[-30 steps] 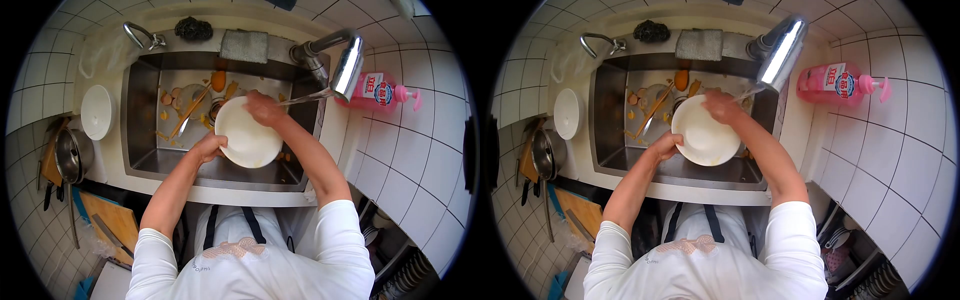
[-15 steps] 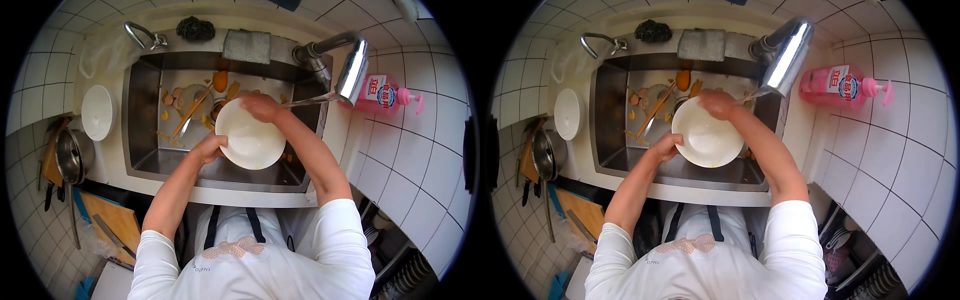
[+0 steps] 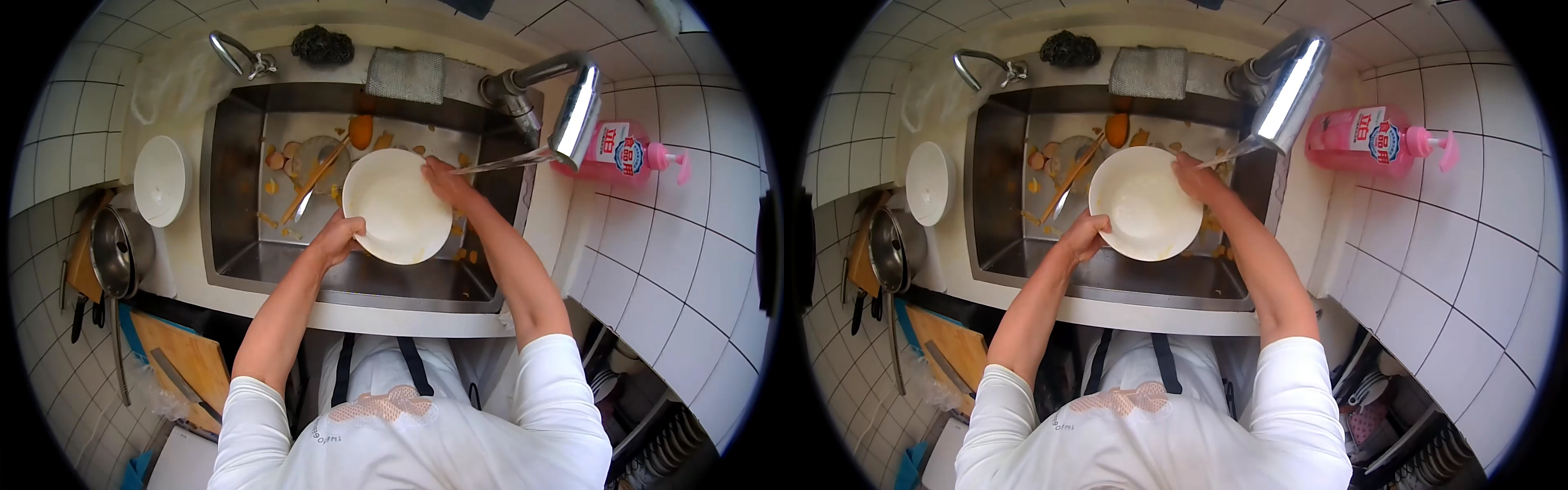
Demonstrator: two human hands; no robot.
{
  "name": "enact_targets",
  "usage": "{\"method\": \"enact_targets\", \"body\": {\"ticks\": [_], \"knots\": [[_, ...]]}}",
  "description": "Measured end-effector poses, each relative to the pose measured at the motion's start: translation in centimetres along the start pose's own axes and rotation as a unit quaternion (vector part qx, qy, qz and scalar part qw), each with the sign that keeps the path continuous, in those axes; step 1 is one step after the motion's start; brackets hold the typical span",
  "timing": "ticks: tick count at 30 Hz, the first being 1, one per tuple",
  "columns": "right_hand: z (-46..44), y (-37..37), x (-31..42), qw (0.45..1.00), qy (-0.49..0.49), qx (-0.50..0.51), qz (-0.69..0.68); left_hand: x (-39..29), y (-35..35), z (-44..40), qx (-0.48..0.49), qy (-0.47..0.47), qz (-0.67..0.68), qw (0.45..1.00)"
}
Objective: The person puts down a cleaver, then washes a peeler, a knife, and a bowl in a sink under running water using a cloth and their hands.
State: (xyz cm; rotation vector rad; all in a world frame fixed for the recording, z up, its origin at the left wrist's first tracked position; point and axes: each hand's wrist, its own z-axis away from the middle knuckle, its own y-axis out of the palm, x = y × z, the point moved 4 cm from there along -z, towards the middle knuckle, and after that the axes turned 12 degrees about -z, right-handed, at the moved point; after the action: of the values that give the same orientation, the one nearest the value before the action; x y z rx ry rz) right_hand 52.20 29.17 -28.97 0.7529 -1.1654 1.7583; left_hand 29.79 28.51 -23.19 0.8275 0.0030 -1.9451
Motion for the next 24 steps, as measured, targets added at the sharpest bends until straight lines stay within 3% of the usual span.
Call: {"method": "enact_targets", "body": {"ticks": [3,6,8,9,12,14,18,21,24], "knots": [[0.6,-0.1,0.5,0.996,0.047,-0.036,0.059,0.1,0.4,0.1,-0.011,-0.007,-0.008,1.000],[-1.3,-0.2,2.5,0.996,-0.011,-0.003,0.087,0.4,0.9,-0.5,-0.028,0.006,0.008,1.000],[-0.8,0.3,1.2,0.970,-0.143,-0.006,0.199,0.4,0.7,-0.4,-0.040,0.033,0.039,0.998],[0.3,0.7,0.4,0.969,-0.143,-0.006,0.200,0.2,0.4,-0.3,-0.055,0.042,0.033,0.997],[4.7,1.6,-0.8,0.979,-0.005,-0.042,0.198,0.1,0.4,-0.3,-0.069,0.059,0.030,0.995],[5.3,1.4,-0.3,0.974,0.119,-0.192,-0.021,0.1,0.6,-0.3,-0.074,0.068,0.033,0.994],[2.0,0.2,1.4,0.977,0.173,-0.114,0.059,0.2,1.3,-0.1,-0.100,0.058,0.039,0.993],[3.0,0.7,1.7,0.978,0.159,-0.133,0.038,0.3,1.1,-0.1,-0.106,0.077,0.051,0.990],[5.3,1.5,0.3,0.952,0.220,-0.214,-0.012,0.9,1.4,-0.6,-0.105,0.115,0.037,0.987]]}}
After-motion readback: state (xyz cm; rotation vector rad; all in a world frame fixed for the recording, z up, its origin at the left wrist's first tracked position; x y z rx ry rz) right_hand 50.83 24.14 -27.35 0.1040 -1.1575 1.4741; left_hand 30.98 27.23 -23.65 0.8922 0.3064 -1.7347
